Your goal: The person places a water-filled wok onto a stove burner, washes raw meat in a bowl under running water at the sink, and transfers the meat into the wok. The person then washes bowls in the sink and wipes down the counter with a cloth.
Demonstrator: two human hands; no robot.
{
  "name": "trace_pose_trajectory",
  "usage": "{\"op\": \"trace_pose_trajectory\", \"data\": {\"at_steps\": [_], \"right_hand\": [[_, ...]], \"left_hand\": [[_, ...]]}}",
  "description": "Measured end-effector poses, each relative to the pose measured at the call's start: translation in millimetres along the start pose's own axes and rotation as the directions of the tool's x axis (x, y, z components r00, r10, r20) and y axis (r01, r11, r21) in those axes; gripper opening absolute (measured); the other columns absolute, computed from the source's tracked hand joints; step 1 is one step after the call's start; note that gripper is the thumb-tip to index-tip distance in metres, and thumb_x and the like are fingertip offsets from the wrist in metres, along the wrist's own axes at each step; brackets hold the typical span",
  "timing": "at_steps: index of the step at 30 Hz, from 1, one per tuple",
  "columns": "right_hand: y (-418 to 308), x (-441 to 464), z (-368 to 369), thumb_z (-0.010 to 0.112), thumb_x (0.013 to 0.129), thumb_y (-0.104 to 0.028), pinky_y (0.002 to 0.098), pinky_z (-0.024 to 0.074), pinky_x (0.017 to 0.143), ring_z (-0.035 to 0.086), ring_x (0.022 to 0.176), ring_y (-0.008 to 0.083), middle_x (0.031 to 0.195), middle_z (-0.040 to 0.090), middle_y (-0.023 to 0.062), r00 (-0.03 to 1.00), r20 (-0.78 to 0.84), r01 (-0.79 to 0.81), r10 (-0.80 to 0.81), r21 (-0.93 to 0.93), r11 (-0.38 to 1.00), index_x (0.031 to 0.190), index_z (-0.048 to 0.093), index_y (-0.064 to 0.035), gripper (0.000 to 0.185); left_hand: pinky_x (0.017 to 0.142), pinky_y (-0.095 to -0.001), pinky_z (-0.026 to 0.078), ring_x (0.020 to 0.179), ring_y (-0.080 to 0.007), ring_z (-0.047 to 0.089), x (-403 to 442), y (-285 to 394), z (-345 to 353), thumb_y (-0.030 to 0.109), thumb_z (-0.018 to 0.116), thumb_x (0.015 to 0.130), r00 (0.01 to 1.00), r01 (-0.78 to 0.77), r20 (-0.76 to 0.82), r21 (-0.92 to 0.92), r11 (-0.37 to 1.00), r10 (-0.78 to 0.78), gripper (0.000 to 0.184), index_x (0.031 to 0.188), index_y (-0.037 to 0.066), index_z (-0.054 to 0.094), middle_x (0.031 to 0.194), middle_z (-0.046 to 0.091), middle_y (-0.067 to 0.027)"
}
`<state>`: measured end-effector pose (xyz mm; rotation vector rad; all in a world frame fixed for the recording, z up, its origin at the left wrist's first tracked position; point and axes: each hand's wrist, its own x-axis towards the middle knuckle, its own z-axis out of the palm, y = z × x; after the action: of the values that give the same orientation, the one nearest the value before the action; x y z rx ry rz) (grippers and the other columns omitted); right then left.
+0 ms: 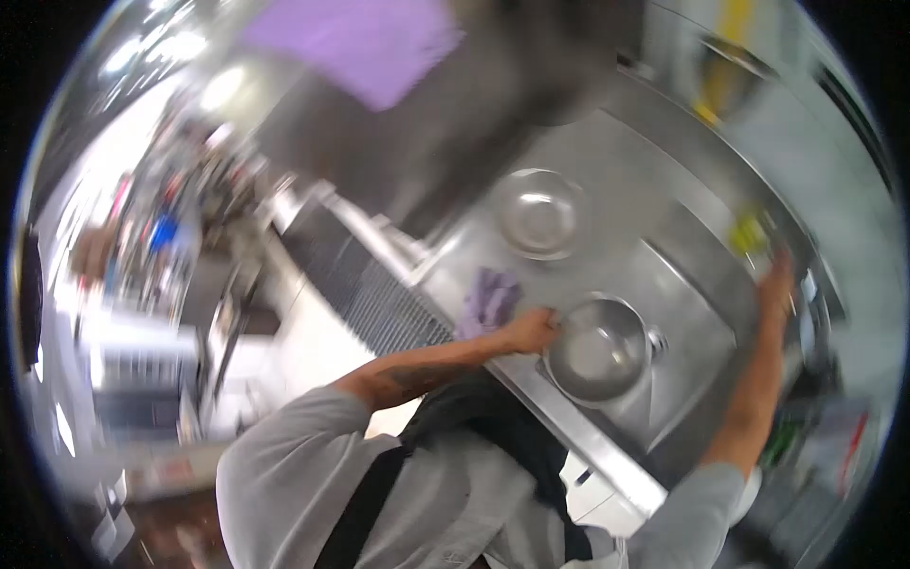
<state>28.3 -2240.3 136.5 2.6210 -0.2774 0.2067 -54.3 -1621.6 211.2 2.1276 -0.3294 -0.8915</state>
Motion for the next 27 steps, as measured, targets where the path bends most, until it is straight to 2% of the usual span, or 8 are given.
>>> {"op": "trace_pose_trajectory", "data": {"at_steps": [8, 10, 11, 12, 13, 16, 24, 27], "right_hand": [[-37, -13, -1, 0.053, 0.087, -0.019, 0.0454, 0.0531, 0.079, 0.063, 0.096, 0.0329, 0.114, 0.063, 0.0171, 0.944, 0.212, -0.302, 0.254, 0.236, 0.924, 0.112, 0.061, -0.0024, 0.031], [-15, -17, 173, 0.057, 0.087, -0.019, 0.0423, 0.0553, 0.072, 0.066, 0.08, 0.0313, 0.094, 0.067, 0.0161, 0.956, -0.101, 0.292, -0.276, 0.228, 0.929, 0.1, 0.065, -0.002, 0.023], [-33, -29, 131, 0.057, 0.087, -0.018, 0.04, 0.0557, 0.07, 0.066, 0.078, 0.0296, 0.091, 0.067, 0.015, 0.982, 0.119, 0.038, -0.149, 0.642, 0.765, 0.098, 0.065, -0.0015, 0.021], [-51, -43, 88, 0.058, 0.088, -0.016, 0.0377, 0.0562, 0.068, 0.065, 0.076, 0.0279, 0.089, 0.066, 0.014, 0.938, 0.347, -0.347, -0.001, 0.938, 0.023, 0.095, 0.065, -0.0011, 0.018], [-69, -56, 46, 0.058, 0.088, -0.015, 0.0354, 0.0566, 0.066, 0.065, 0.074, 0.0262, 0.086, 0.066, 0.013, 0.833, 0.536, -0.426, 0.136, 0.78, -0.458, 0.093, 0.065, -0.0006, 0.016], [-92, -82, 12, 0.055, 0.091, -0.007, 0.0269, 0.0557, 0.067, 0.061, 0.073, 0.0193, 0.084, 0.063, 0.0088, 0.602, 0.792, -0.391, -0.101, 0.182, -0.902, 0.092, 0.062, 0.0032, 0.012], [-44, -84, -54, 0.061, 0.092, -0.013, 0.0256, 0.0551, 0.071, 0.063, 0.077, 0.0172, 0.089, 0.064, 0.0095, 0.758, 0.643, -0.379, -0.108, 0.299, -0.876, 0.099, 0.061, 0.0031, 0.017], [-44, -92, -135, 0.064, 0.091, -0.022, 0.027, 0.0519, 0.08, 0.064, 0.081, 0.0193, 0.091, 0.065, 0.0113, 0.769, 0.633, -0.407, -0.096, 0.368, -0.836, 0.101, 0.061, 0.0056, 0.029]], "left_hand": [[0.084, -0.0437, 0.05, 0.094, -0.0355, 0.066, -17, 51, 49, 0.027, 0.055, 0.085, 0.986, 0.11, -0.103, -0.175, 0.978, -0.129, 0.038, 0.108, -0.003, 0.064, 0.097, 0.068, -0.0226], [0.083, -0.0439, 0.05, 0.092, -0.035, 0.066, -18, 68, 50, 0.027, 0.055, 0.085, 0.985, 0.115, -0.115, -0.142, 0.983, -0.132, 0.04, 0.107, -0.006, 0.063, 0.095, 0.068, -0.0231], [0.082, -0.044, 0.05, 0.09, -0.0348, 0.067, -15, 76, 54, 0.028, 0.055, 0.085, 0.986, 0.113, -0.082, -0.31, 0.944, -0.146, 0.042, 0.106, -0.008, 0.062, 0.093, 0.068, -0.0236], [0.082, -0.0441, 0.05, 0.088, -0.0346, 0.067, -10, 81, 60, 0.03, 0.056, 0.084, 0.987, 0.114, -0.047, -0.468, 0.876, -0.153, 0.045, 0.105, -0.01, 0.061, 0.09, 0.068, -0.024], [0.082, -0.0441, 0.05, 0.088, -0.0346, 0.067, 6, 74, 71, 0.03, 0.056, 0.084, 0.988, 0.107, -0.051, -0.468, 0.877, -0.148, 0.045, 0.105, -0.01, 0.061, 0.09, 0.068, -0.024], [0.078, -0.043, 0.053, 0.08, -0.0374, 0.068, 41, 44, 101, 0.033, 0.059, 0.082, 0.974, -0.113, -0.205, -0.054, 0.992, 0.1, 0.051, 0.105, -0.013, 0.058, 0.088, 0.068, -0.0244], [0.078, -0.039, 0.058, 0.084, -0.0367, 0.068, 84, 107, 109, 0.025, 0.063, 0.08, 0.986, -0.126, -0.139, -0.239, 0.963, 0.095, 0.057, 0.123, -0.011, 0.047, 0.114, 0.059, -0.0278], [0.076, -0.0425, 0.055, 0.076, -0.0385, 0.068, 113, 122, 126, 0.028, 0.064, 0.078, 0.934, -0.272, -0.292, -0.207, 0.94, 0.206, 0.048, 0.107, -0.009, 0.055, 0.087, 0.066, -0.0282]]}}
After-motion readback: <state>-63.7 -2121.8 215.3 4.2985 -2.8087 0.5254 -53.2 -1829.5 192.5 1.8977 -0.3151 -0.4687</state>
